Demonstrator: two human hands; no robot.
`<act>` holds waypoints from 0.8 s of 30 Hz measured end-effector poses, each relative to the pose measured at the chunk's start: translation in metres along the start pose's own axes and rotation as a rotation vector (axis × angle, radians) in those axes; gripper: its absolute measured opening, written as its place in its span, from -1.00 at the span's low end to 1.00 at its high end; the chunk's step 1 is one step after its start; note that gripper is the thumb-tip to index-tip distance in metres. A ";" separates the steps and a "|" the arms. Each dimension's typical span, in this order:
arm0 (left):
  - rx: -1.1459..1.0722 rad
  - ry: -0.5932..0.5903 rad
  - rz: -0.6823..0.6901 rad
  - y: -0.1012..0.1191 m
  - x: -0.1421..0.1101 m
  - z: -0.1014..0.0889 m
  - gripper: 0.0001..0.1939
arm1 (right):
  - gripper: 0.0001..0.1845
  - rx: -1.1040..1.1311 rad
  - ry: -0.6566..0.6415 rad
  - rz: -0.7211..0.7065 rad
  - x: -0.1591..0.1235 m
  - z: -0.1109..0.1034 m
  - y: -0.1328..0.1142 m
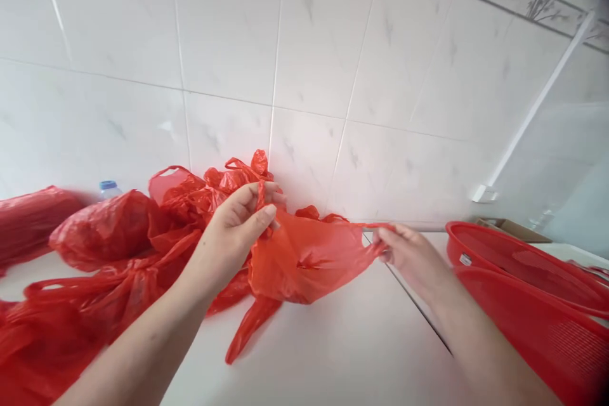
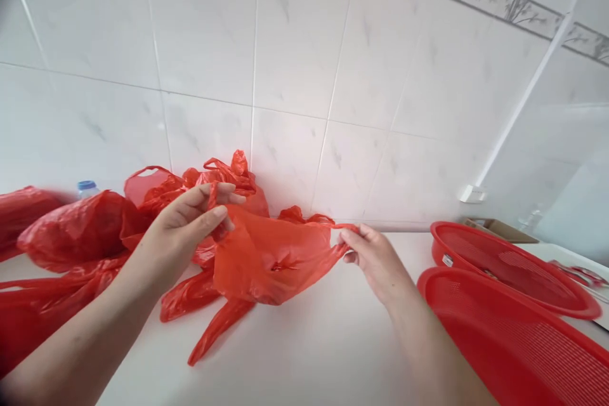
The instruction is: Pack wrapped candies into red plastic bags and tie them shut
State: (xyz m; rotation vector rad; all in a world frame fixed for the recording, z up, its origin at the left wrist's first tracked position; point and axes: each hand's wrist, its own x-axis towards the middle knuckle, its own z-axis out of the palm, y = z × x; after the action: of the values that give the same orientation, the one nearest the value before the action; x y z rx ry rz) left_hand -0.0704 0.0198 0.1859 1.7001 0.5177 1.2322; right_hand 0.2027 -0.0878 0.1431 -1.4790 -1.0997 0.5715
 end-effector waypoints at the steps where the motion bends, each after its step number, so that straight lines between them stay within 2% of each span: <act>1: 0.011 0.047 0.023 0.002 -0.002 -0.004 -0.76 | -0.69 0.032 0.051 -0.062 -0.001 -0.002 -0.011; 4: 0.077 0.112 0.033 0.005 -0.015 -0.012 -0.81 | -0.71 -0.064 0.289 -0.174 -0.006 0.005 -0.027; 6: 0.174 0.104 0.069 0.005 -0.026 -0.015 -0.85 | -0.72 -0.020 0.348 -0.199 -0.009 0.020 -0.028; 8: 0.324 0.089 0.187 0.004 -0.035 -0.015 -0.86 | -0.74 0.244 0.242 -0.169 -0.013 0.039 -0.027; 10: 0.478 0.081 0.320 0.002 -0.041 -0.014 -0.82 | -0.69 0.518 0.069 -0.097 -0.019 0.059 -0.027; 12: 0.572 0.060 0.377 -0.001 -0.043 -0.012 -0.75 | -0.58 0.646 -0.075 -0.056 -0.027 0.077 -0.028; 13: 0.581 0.044 0.357 -0.003 -0.043 -0.010 -0.71 | -0.51 0.647 -0.129 -0.050 -0.033 0.085 -0.029; 15: 0.513 0.013 0.233 -0.008 -0.044 -0.004 -0.68 | -0.40 0.547 -0.209 -0.030 -0.045 0.099 -0.031; 18: 0.214 -0.014 0.001 -0.015 -0.046 0.011 -0.77 | -0.45 0.337 -0.359 0.032 -0.059 0.115 -0.037; 20: -0.021 -0.066 -0.087 -0.019 -0.048 0.020 -0.84 | -0.50 0.273 -0.474 0.028 -0.062 0.123 -0.039; 22: -0.163 -0.156 -0.090 -0.021 -0.049 0.024 -0.84 | -0.66 0.240 -0.508 0.014 -0.057 0.128 -0.037; 24: -0.129 -0.167 0.016 -0.024 -0.049 0.024 -0.79 | -0.72 0.223 -0.471 0.038 -0.048 0.128 -0.031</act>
State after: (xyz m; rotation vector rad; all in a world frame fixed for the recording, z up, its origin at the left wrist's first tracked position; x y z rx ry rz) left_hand -0.0643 -0.0172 0.1399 1.6816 0.3183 1.0989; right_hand 0.0645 -0.0691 0.1314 -1.2012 -1.3181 1.0711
